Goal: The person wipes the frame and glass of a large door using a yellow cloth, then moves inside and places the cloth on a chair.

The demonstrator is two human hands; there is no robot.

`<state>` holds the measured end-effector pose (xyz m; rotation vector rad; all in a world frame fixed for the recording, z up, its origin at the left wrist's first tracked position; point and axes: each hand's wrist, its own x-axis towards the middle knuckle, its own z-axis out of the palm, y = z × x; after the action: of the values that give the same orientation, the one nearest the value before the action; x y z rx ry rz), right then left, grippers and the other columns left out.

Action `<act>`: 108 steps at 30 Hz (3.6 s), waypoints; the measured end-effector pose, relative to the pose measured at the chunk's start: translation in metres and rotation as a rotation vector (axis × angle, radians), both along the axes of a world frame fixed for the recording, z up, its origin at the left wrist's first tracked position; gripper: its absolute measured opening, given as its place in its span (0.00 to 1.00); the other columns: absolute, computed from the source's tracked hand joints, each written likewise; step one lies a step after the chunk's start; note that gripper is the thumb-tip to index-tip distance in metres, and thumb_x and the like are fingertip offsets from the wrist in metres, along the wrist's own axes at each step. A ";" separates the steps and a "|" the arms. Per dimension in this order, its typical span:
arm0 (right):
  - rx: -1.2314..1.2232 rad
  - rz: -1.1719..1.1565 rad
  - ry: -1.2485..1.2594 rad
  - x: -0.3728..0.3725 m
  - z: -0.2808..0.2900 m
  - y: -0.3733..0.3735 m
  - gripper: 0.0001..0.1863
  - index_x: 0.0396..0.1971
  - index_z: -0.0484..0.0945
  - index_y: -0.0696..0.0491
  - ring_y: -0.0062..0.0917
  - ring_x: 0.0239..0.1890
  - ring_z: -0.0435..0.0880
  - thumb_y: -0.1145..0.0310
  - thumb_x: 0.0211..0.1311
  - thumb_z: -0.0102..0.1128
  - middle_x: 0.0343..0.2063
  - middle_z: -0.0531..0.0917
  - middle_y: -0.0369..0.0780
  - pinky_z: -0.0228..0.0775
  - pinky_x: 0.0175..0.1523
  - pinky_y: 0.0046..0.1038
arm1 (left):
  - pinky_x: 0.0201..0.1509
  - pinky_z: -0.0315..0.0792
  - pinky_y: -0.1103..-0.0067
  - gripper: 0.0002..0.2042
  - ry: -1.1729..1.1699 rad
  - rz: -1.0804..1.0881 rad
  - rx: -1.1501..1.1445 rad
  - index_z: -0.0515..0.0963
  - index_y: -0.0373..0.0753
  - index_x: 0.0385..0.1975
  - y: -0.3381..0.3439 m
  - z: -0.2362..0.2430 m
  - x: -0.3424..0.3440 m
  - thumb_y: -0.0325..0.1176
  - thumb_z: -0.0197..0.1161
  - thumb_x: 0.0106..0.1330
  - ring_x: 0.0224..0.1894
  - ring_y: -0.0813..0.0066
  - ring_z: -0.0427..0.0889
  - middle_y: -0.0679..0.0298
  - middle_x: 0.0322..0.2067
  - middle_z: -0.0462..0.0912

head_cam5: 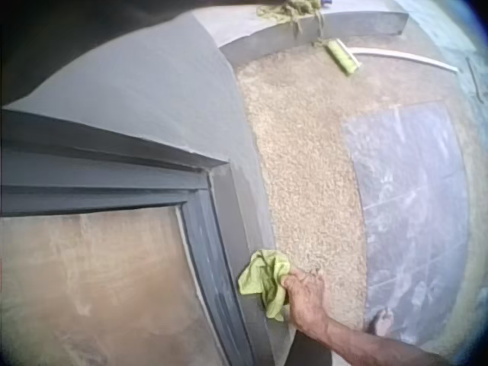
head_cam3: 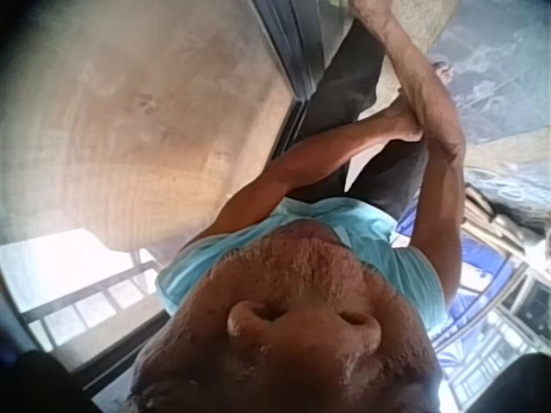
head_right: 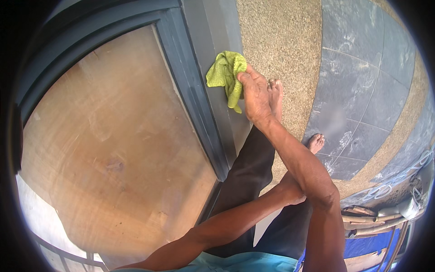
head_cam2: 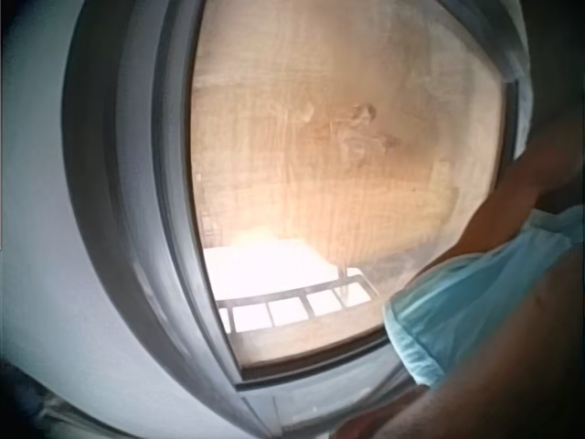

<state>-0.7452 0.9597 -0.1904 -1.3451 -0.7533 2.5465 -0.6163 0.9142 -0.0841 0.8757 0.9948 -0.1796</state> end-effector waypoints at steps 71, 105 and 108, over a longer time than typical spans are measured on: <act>0.755 -0.112 0.223 -0.155 -0.054 0.112 0.33 0.63 0.67 0.63 0.32 0.64 0.66 0.50 0.72 0.42 0.62 0.72 0.45 0.49 0.72 0.30 | 0.51 0.69 0.66 0.10 -0.945 1.824 -0.665 0.73 0.39 0.46 -0.033 -0.015 0.024 0.34 0.61 0.70 0.48 0.72 0.70 0.63 0.43 0.72; -0.007 0.098 -0.103 0.036 -0.104 0.096 0.21 0.51 0.78 0.61 0.28 0.37 0.85 0.82 0.55 0.56 0.40 0.86 0.42 0.80 0.45 0.29 | 0.56 0.74 0.61 0.18 0.184 0.060 0.025 0.81 0.34 0.49 0.048 -0.021 -0.047 0.23 0.52 0.61 0.49 0.51 0.84 0.47 0.48 0.84; -0.147 -0.049 -0.176 0.059 -0.110 0.133 0.17 0.51 0.76 0.61 0.31 0.36 0.85 0.79 0.61 0.55 0.40 0.85 0.43 0.81 0.46 0.33 | 0.53 0.74 0.58 0.13 0.270 0.124 0.135 0.79 0.33 0.44 0.058 -0.014 -0.045 0.23 0.52 0.62 0.47 0.46 0.83 0.45 0.45 0.82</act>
<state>-0.6859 1.0931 -0.3001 -1.6292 -0.5617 2.5128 -0.6618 0.9720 -0.0980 0.9250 1.3224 -0.1279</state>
